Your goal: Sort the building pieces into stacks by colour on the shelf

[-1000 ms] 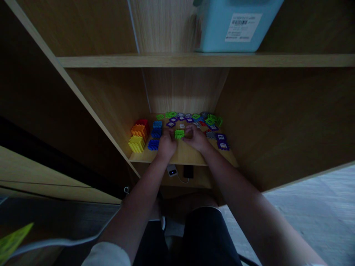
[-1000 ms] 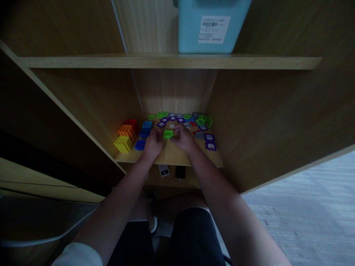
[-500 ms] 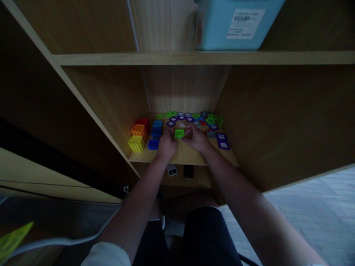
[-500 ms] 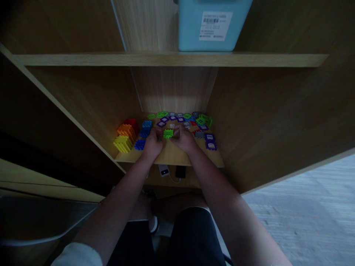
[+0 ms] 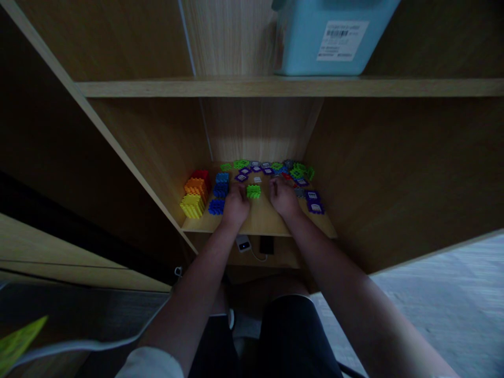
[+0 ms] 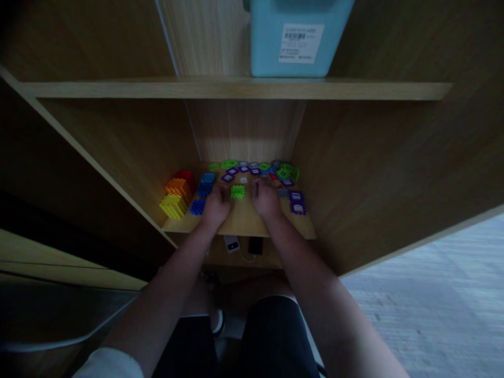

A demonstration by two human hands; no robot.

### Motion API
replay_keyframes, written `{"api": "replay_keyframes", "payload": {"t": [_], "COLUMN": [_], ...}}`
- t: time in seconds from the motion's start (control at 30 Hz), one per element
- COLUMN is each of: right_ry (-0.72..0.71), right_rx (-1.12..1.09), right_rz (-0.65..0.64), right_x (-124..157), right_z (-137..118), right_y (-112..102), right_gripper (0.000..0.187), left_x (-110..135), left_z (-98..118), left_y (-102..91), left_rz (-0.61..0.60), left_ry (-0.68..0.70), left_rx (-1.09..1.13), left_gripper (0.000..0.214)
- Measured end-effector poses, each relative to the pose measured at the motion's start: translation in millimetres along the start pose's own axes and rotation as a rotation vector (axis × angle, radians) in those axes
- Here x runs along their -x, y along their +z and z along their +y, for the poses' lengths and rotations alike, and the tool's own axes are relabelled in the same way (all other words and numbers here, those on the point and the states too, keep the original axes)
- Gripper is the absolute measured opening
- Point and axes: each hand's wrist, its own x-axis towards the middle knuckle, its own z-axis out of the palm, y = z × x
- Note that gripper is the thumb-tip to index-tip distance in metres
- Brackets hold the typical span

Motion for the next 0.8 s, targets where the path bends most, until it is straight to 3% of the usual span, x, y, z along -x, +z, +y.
{"api": "replay_keyframes", "payload": {"t": [0.17, 0.37, 0.53, 0.8], "right_ry": [0.127, 0.240, 0.264, 0.253], "right_rx": [0.191, 0.292, 0.278, 0.321], "right_rz": [0.045, 0.010, 0.023, 0.016], "right_x": [-2, -15, -21, -17], "right_z": [6, 36, 56, 52], "right_y": [-11, -18, -9, -9], "right_gripper": [0.031, 0.040, 0.042, 0.034], "left_x": [0, -1, 0, 0], "left_z": [2, 1, -1, 0], "left_y": [-0.5, 0.4, 2.0, 2.3], "left_rz": [-0.019, -0.054, -0.062, -0.064], "left_ry": [-0.021, -0.032, -0.026, -0.031], "left_rx": [-0.002, -0.043, -0.058, -0.056], "left_gripper": [0.025, 0.033, 0.032, 0.031]}}
